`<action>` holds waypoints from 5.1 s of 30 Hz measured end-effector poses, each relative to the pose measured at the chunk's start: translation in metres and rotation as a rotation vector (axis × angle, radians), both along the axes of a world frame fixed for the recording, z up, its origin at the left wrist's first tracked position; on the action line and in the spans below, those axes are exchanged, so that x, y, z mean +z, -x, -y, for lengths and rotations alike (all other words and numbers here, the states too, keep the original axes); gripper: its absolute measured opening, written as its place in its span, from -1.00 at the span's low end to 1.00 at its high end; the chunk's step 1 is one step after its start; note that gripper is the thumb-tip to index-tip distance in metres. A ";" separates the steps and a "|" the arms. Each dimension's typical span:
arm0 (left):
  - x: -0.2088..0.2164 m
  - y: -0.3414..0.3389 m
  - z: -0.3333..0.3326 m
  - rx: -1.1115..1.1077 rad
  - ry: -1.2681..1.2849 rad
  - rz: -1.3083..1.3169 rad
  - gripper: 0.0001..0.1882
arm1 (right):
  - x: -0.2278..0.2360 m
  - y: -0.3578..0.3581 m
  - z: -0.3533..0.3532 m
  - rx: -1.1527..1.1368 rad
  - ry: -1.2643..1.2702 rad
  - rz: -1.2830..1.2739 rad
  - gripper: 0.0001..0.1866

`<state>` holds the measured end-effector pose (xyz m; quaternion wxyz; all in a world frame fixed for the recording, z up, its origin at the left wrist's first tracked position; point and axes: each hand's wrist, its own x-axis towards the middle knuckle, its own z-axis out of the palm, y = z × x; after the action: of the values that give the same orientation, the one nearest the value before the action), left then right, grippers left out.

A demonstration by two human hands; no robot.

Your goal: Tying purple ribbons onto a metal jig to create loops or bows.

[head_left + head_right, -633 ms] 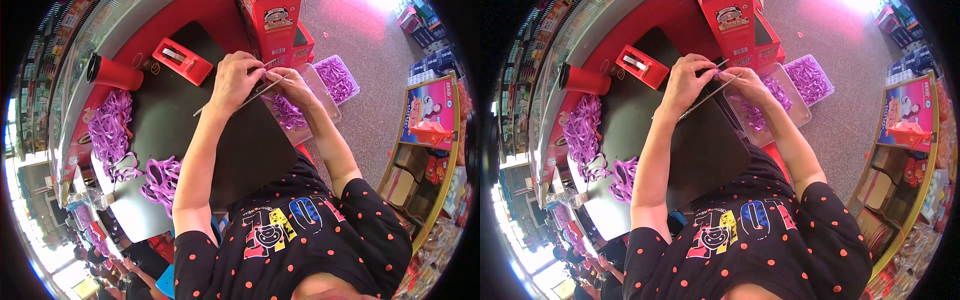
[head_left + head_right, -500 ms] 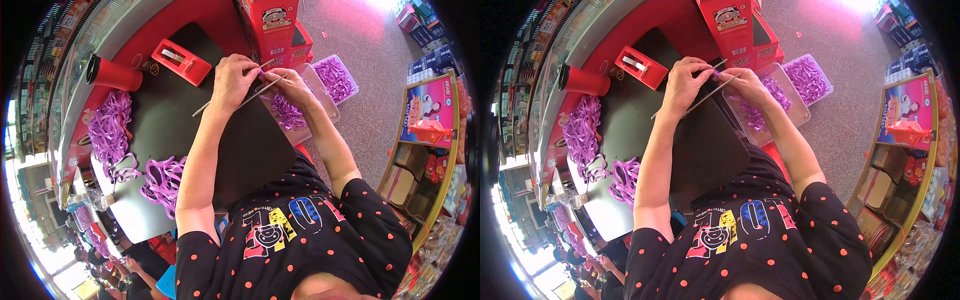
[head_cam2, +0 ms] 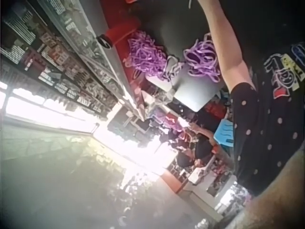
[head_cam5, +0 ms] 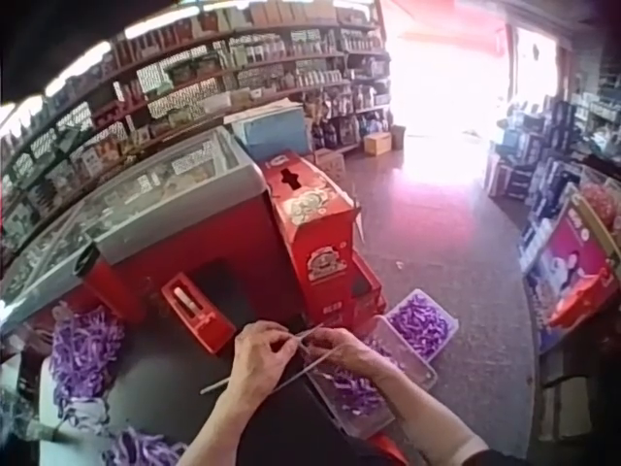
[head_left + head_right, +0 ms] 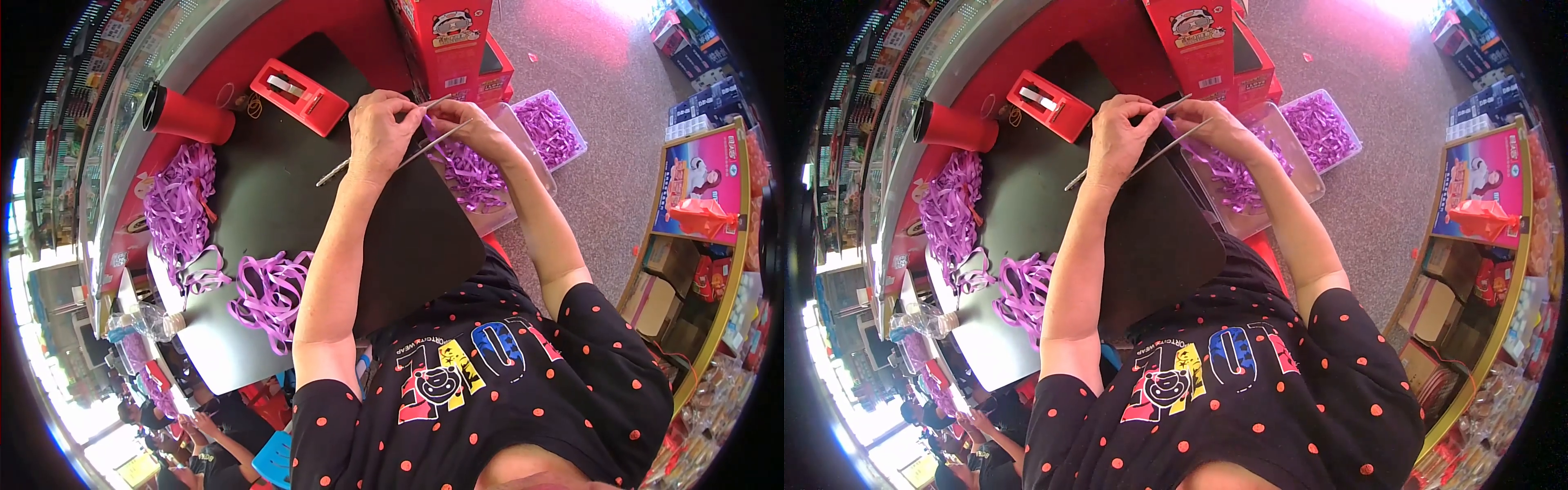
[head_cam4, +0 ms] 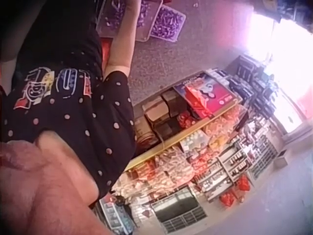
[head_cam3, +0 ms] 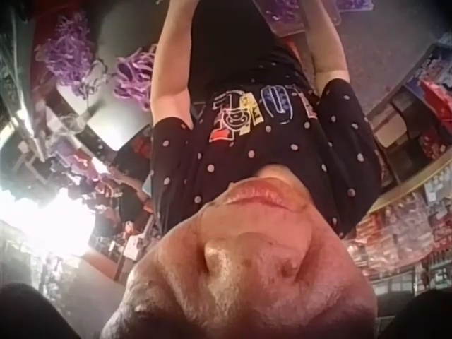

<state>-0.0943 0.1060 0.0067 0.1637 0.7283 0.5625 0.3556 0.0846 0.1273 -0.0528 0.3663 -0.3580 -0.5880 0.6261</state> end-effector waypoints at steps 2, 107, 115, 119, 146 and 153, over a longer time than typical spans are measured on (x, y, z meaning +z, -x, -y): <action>-0.002 0.001 0.000 0.006 -0.002 0.014 -0.82 | -0.005 0.001 -0.006 0.011 -0.078 0.032 -0.76; -0.014 0.009 -0.001 -0.013 -0.035 -0.123 -0.74 | 0.125 -0.093 0.218 -0.299 -0.773 0.053 -0.66; -0.015 0.010 -0.004 0.002 -0.040 -0.099 -0.75 | 0.229 0.008 0.048 0.047 -0.539 -0.123 -0.42; -0.016 0.006 -0.004 -0.005 -0.067 -0.054 -0.78 | 0.220 0.045 -0.044 0.156 -0.218 -0.270 -0.52; -0.009 0.008 0.002 -0.054 0.000 -0.035 -0.77 | 0.112 0.089 -0.135 -0.103 0.048 -0.263 -0.58; -0.005 0.009 0.005 -0.039 0.006 -0.049 -0.77 | 0.064 0.099 -0.144 -0.007 0.098 -0.342 -0.50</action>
<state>-0.1033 0.1007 0.0021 0.1589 0.7470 0.5533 0.3326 -0.0148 0.2711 0.0117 0.4451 -0.2657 -0.4849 0.7044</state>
